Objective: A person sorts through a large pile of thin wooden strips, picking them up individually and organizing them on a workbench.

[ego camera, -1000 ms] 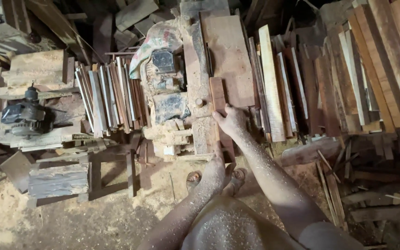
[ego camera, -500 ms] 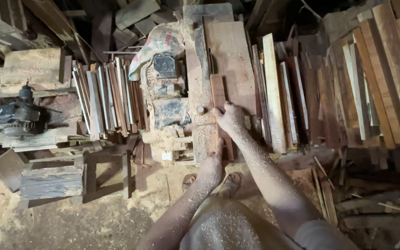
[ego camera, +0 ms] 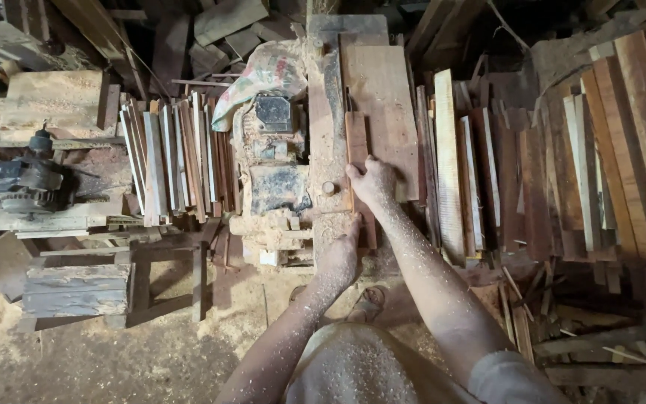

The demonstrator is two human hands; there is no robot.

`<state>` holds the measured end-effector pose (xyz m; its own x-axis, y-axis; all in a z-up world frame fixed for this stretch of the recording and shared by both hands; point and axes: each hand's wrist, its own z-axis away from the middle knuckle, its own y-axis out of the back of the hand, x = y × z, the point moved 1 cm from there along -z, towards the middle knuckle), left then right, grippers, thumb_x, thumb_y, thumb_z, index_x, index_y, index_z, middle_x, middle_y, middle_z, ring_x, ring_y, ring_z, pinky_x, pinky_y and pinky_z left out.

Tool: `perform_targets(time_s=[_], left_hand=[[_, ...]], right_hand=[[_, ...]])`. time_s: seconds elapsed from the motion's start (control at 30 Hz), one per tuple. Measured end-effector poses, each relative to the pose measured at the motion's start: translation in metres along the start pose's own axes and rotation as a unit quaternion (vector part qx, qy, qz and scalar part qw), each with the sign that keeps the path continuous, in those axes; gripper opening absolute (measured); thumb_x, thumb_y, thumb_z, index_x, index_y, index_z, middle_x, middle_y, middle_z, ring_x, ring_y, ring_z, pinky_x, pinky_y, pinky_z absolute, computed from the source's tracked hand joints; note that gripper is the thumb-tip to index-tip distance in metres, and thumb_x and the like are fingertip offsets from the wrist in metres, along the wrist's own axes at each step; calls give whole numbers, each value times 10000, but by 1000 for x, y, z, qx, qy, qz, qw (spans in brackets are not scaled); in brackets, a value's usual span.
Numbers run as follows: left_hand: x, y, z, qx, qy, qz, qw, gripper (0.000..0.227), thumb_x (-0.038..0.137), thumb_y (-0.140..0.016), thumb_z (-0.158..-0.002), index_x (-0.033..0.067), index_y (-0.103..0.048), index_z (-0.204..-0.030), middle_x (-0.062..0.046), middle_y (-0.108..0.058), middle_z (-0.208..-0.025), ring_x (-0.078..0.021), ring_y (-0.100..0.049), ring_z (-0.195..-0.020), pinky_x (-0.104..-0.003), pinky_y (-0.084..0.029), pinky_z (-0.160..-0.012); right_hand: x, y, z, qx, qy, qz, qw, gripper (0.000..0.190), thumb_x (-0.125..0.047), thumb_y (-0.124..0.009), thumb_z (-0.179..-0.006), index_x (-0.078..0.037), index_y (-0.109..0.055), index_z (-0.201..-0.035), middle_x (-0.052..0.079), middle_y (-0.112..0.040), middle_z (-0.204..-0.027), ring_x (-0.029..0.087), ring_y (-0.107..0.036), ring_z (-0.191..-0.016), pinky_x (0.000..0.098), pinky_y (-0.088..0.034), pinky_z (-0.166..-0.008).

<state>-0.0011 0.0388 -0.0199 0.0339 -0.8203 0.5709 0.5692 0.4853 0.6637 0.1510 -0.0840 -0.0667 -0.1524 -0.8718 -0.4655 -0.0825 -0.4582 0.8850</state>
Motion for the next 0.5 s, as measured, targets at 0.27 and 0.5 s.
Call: perform_targets(time_s=[0.27,0.5], left_hand=[[-2,-9,-29,48,-23,-81,995,720,203,-585,-972,186,-243,-1606,-192,-727,-1046,-362,-745,-1012,-496,-606,-872],[4,10,-42,59,-34,-71,995,737,237,-652,-928,127,-299,-1565,-227,-737,-991,-408,-744,-985,-556,-603,-873]], right_hand=[[-39,71,51,-116,-52,-54,990,771,-621,-682,-817,19,-702,-1246,271,-735,-1128,441,-683,-1140,547,-546,-920],[-16,45,42,-93,-58,-1,994,639,-640,-688,-803,-41,-773,-1009,225,-756,-989,438,-711,-1039,522,-574,-849]])
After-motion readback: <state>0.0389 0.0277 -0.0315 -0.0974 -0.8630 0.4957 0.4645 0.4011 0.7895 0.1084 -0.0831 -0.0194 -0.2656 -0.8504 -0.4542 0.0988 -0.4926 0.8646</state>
